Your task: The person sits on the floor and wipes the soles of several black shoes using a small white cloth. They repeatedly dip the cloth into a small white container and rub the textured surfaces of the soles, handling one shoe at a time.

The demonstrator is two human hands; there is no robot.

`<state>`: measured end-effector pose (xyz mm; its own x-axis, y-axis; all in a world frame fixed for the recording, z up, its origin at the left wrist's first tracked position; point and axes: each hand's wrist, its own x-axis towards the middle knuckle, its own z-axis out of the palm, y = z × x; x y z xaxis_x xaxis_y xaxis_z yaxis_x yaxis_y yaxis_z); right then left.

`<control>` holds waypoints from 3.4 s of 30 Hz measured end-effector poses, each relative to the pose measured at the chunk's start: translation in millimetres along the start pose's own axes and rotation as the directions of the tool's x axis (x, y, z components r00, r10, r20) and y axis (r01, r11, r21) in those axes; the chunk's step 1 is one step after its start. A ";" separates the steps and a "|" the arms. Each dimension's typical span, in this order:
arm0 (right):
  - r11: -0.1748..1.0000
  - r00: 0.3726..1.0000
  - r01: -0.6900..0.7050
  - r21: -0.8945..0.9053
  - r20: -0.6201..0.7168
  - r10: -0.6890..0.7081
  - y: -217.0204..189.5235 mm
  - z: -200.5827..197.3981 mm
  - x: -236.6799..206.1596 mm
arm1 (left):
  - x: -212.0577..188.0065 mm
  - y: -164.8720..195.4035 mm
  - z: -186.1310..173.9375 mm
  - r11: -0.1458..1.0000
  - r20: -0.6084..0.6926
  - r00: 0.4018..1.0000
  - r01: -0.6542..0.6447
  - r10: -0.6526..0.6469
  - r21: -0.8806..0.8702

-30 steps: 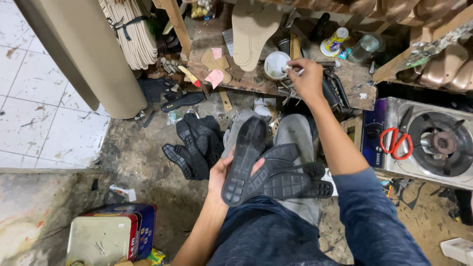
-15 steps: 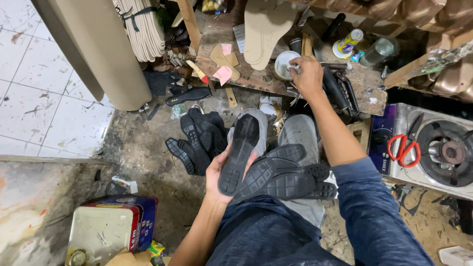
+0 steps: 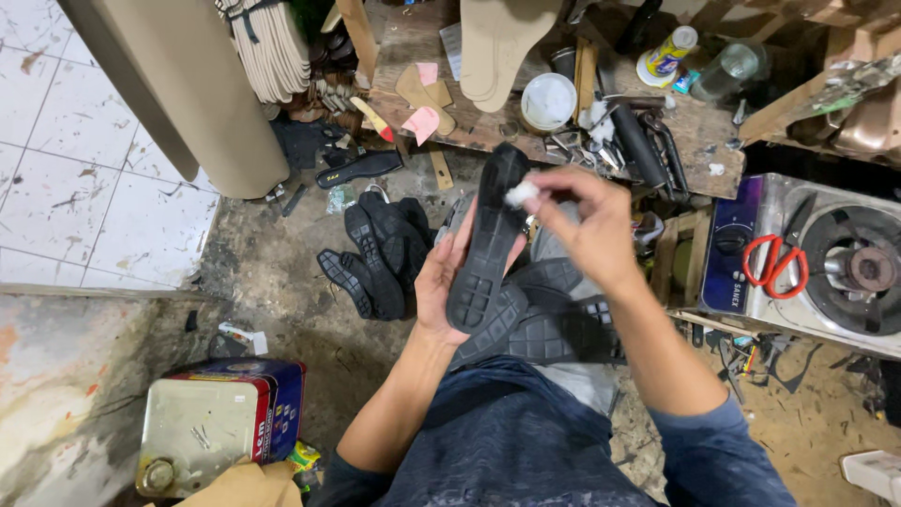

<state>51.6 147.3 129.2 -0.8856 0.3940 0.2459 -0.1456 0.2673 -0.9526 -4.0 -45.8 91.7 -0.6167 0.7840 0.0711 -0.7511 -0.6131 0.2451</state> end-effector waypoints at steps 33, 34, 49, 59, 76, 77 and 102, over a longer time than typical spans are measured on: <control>0.882 0.918 0.390 -0.265 0.190 -0.348 -74.5 27.7 -69.1 | 2.9 -15.3 17.9 0.995 0.009 1.000 0.010 -0.011 0.099; 0.890 0.905 0.401 -0.215 0.245 -0.349 -76.6 28.4 -70.9 | 3.9 -13.9 16.8 0.995 -0.018 1.000 0.015 -0.013 0.097; 0.886 0.897 0.390 -0.251 0.322 -0.303 -73.7 21.6 -75.9 | 13.1 4.7 7.5 0.999 -0.033 0.999 -0.043 0.043 0.001; 0.894 0.902 0.394 -0.211 0.276 -0.333 -70.4 12.5 -63.7 | 1.1 7.2 22.5 0.999 0.010 1.000 0.024 -0.024 -0.022; 0.865 0.947 0.248 -0.435 -0.079 -0.311 -42.4 -12.4 -28.8 | -9.6 10.0 27.2 0.985 0.099 0.989 0.120 -0.108 -0.124; 0.876 0.947 0.206 -0.436 -0.138 -0.291 -40.6 -14.9 -23.9 | -10.0 9.9 27.2 0.986 0.091 0.990 0.120 -0.110 -0.113; 0.854 0.947 0.287 -0.433 -0.006 -0.321 -45.8 -4.2 -43.0 | -14.9 10.2 30.6 0.994 0.081 0.991 0.108 -0.109 0.012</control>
<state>98.2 121.8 163.0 -0.7896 0.2922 0.5396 -0.1877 0.7222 -0.6657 4.7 -60.7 122.7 -0.5102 0.8513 0.1221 -0.8105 -0.5234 0.2630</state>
